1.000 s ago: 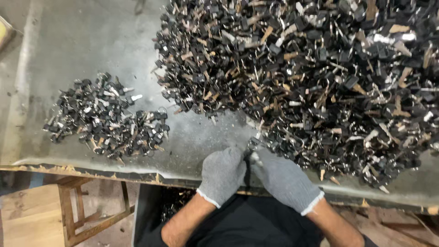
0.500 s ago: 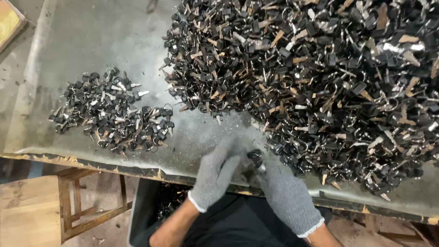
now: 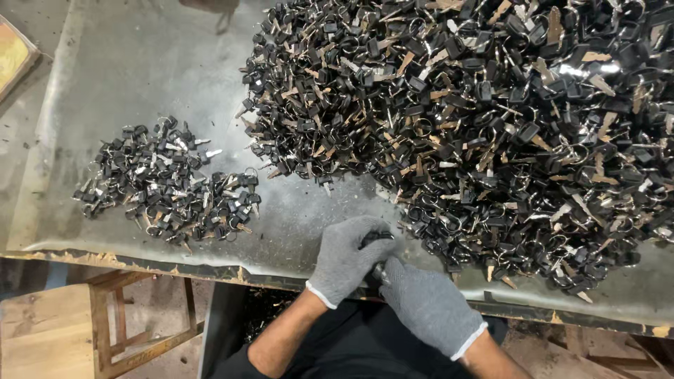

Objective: The person, wearing gray work gloves, sorts a large pile of keys on a metal table, picking keys one at a time from the main heap and placing them into a separate pile on the left side of the table. The sorting continues steadily throughout the episode.

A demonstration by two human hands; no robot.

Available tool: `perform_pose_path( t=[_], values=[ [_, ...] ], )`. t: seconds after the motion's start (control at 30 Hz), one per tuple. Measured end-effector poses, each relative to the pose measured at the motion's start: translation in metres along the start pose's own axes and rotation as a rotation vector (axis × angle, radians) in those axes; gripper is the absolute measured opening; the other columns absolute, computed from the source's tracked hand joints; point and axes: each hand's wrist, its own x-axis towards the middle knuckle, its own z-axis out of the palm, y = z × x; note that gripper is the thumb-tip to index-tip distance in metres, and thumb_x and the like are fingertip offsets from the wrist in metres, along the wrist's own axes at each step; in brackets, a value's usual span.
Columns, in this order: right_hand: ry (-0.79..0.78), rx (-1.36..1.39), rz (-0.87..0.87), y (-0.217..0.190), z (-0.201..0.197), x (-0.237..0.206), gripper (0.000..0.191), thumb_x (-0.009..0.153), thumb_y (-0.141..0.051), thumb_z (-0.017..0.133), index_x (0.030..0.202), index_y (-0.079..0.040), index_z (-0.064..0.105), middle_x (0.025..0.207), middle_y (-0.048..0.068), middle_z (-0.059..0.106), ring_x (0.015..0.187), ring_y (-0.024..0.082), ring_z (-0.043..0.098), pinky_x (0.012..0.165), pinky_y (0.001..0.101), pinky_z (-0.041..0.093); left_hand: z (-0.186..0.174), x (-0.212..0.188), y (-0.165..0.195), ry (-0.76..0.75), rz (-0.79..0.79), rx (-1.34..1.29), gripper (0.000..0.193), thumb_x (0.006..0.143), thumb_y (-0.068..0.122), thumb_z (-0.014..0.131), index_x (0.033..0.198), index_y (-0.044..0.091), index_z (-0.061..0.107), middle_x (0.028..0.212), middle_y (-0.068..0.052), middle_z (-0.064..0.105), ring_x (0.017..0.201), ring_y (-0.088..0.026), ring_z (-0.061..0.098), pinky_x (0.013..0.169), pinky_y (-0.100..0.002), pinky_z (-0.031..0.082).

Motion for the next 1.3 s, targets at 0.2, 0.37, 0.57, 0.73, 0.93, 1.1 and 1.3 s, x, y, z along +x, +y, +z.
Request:
perform_pose_path(
  t=[0.2,0.37,0.57,0.73,0.93,1.1,1.3],
  values=[
    [-0.295,-0.057,0.527,0.008,0.017,0.004,0.030,0.095,-0.023,0.061,0.114,0.001,0.057,0.075,0.018,0.068,0.057,0.034,0.070,0.044,0.0402,0.055,-0.011,0.003,-0.002,0.093,0.303,0.413,0.027,0.081,0.016,0.078,0.108,0.013,0.074,0.086,-0.011,0.074,0.081,-0.033,0.073,0.072,-0.045,0.056],
    [-0.252,0.194,0.483,0.015,0.012,0.001,0.029,0.095,-0.025,0.061,0.112,-0.002,0.055,0.076,0.016,0.069,0.060,0.033,0.072,0.046,0.0401,0.057,-0.005,0.005,-0.027,0.127,0.262,0.511,0.034,0.080,0.023,0.081,0.110,0.013,0.067,0.083,-0.008,0.072,0.080,-0.032,0.071,0.070,-0.046,0.055],
    [-0.444,-0.034,0.542,0.007,0.018,0.016,0.023,0.097,-0.026,0.061,0.105,-0.005,0.055,0.079,0.017,0.068,0.060,0.036,0.071,0.047,0.0453,0.057,0.007,-0.001,-0.047,0.191,0.509,0.640,0.021,0.087,0.013,0.073,0.106,0.012,0.066,0.087,-0.009,0.066,0.085,-0.030,0.069,0.074,-0.045,0.055],
    [-0.487,0.062,0.545,0.013,0.009,0.021,0.032,0.095,-0.028,0.062,0.113,-0.003,0.054,0.075,0.017,0.069,0.061,0.036,0.071,0.050,0.0466,0.057,0.004,-0.003,-0.045,0.202,0.579,0.612,0.016,0.087,0.017,0.073,0.098,0.011,0.064,0.088,-0.009,0.065,0.086,-0.031,0.068,0.076,-0.045,0.054],
    [-0.536,-0.041,0.551,0.007,0.010,0.021,0.029,0.093,-0.027,0.061,0.110,-0.004,0.054,0.082,0.019,0.070,0.062,0.037,0.072,0.050,0.0481,0.058,0.006,-0.004,-0.051,0.169,0.571,0.723,0.014,0.088,0.014,0.070,0.099,0.008,0.064,0.088,-0.011,0.064,0.085,-0.031,0.067,0.077,-0.044,0.054],
    [-0.739,-0.002,0.652,0.012,0.013,0.035,0.024,0.101,-0.026,0.054,0.111,-0.004,0.051,0.075,0.017,0.072,0.069,0.034,0.074,0.058,0.0469,0.061,0.006,0.004,-0.050,0.104,0.530,0.753,0.014,0.089,0.016,0.070,0.099,0.009,0.064,0.089,-0.011,0.065,0.088,-0.031,0.066,0.077,-0.045,0.054],
    [-0.575,-0.099,0.549,0.006,0.011,0.027,0.022,0.099,-0.025,0.057,0.107,-0.005,0.054,0.077,0.017,0.070,0.065,0.036,0.073,0.053,0.0484,0.058,0.009,0.001,-0.048,0.110,0.527,0.768,0.026,0.084,0.012,0.068,0.109,0.007,0.064,0.095,-0.015,0.066,0.093,-0.035,0.066,0.081,-0.046,0.053]
  ],
)
